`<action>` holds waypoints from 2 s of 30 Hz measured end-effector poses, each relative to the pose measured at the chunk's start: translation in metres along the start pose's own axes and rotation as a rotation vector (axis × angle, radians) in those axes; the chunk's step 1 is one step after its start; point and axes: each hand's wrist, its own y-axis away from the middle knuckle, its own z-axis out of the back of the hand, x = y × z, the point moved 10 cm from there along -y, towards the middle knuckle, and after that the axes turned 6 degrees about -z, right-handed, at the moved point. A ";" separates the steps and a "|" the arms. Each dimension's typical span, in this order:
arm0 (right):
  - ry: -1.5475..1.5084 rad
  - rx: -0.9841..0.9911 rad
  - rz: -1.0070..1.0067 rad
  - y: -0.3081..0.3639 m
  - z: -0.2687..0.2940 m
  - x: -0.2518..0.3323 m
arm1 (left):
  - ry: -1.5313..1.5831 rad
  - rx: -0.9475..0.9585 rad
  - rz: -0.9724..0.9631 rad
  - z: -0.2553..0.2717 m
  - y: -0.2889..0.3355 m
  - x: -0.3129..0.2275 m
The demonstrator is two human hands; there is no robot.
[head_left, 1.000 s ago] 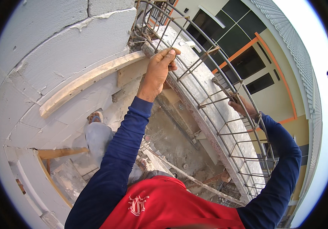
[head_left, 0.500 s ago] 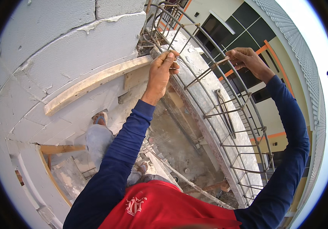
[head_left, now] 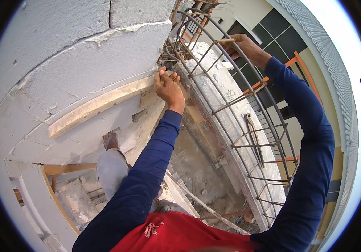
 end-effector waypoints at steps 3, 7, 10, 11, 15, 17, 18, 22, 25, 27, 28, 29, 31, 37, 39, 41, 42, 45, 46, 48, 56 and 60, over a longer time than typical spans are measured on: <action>-0.004 0.120 -0.019 -0.022 -0.022 -0.009 | -0.047 0.041 -0.128 -0.010 -0.004 -0.005; -0.160 0.267 -0.043 -0.037 -0.044 -0.012 | -0.220 0.063 -0.326 -0.008 -0.012 -0.026; -0.047 0.303 -0.063 -0.054 -0.064 -0.009 | -0.307 0.051 -0.415 -0.008 -0.016 -0.030; -0.015 0.299 -0.062 -0.060 -0.069 -0.007 | -0.327 0.050 -0.423 -0.009 -0.015 -0.028; 0.180 0.396 0.115 -0.076 -0.104 0.017 | -0.418 0.076 -0.389 -0.018 -0.018 -0.010; 0.286 0.378 0.205 -0.082 -0.111 0.027 | -0.436 0.072 -0.435 -0.023 -0.019 -0.009; 0.282 0.379 0.222 -0.083 -0.113 0.029 | -0.444 0.066 -0.449 -0.025 -0.020 -0.009; 0.290 0.336 0.298 -0.085 -0.117 0.030 | -0.500 0.050 -0.427 -0.029 -0.023 -0.006; 0.305 0.287 0.469 -0.082 -0.120 0.036 | -0.506 0.036 -0.420 -0.031 -0.024 -0.006; 0.370 0.250 0.546 -0.083 -0.123 0.037 | -0.490 0.048 -0.355 -0.032 -0.027 0.002; 0.377 0.263 0.555 -0.084 -0.124 0.035 | -0.546 0.048 -0.366 -0.034 -0.028 0.003; 0.454 0.218 0.667 -0.081 -0.126 0.041 | -0.591 0.049 -0.400 -0.036 -0.028 0.002; 0.626 0.129 0.839 -0.078 -0.128 0.049 | -0.632 0.039 -0.430 -0.040 -0.031 0.004; 0.761 0.200 0.782 -0.086 -0.140 0.032 | -0.421 0.030 -0.342 -0.039 -0.037 0.016; 0.781 0.197 0.824 -0.084 -0.146 0.031 | -0.414 0.051 -0.300 -0.040 -0.037 0.020; 0.691 0.123 0.883 -0.081 -0.144 0.036 | -0.433 0.058 -0.292 -0.040 -0.036 0.020; 0.644 0.130 0.823 -0.086 -0.143 0.033 | -0.452 0.052 -0.303 -0.040 -0.037 0.019; 0.513 0.074 0.812 -0.088 -0.138 0.033 | -0.481 0.048 -0.342 -0.040 -0.038 0.018; 0.481 0.055 0.815 -0.089 -0.136 0.033 | -0.483 0.045 -0.355 -0.040 -0.038 0.018; 0.442 0.006 0.844 -0.087 -0.132 0.036 | -0.536 0.055 -0.394 -0.042 -0.038 0.017; 0.451 -0.043 0.810 -0.091 -0.129 0.034 | -0.649 0.073 -0.393 -0.045 -0.035 0.010; 0.551 -0.094 0.911 -0.084 -0.131 0.040 | -0.645 0.128 -0.327 -0.048 -0.035 0.014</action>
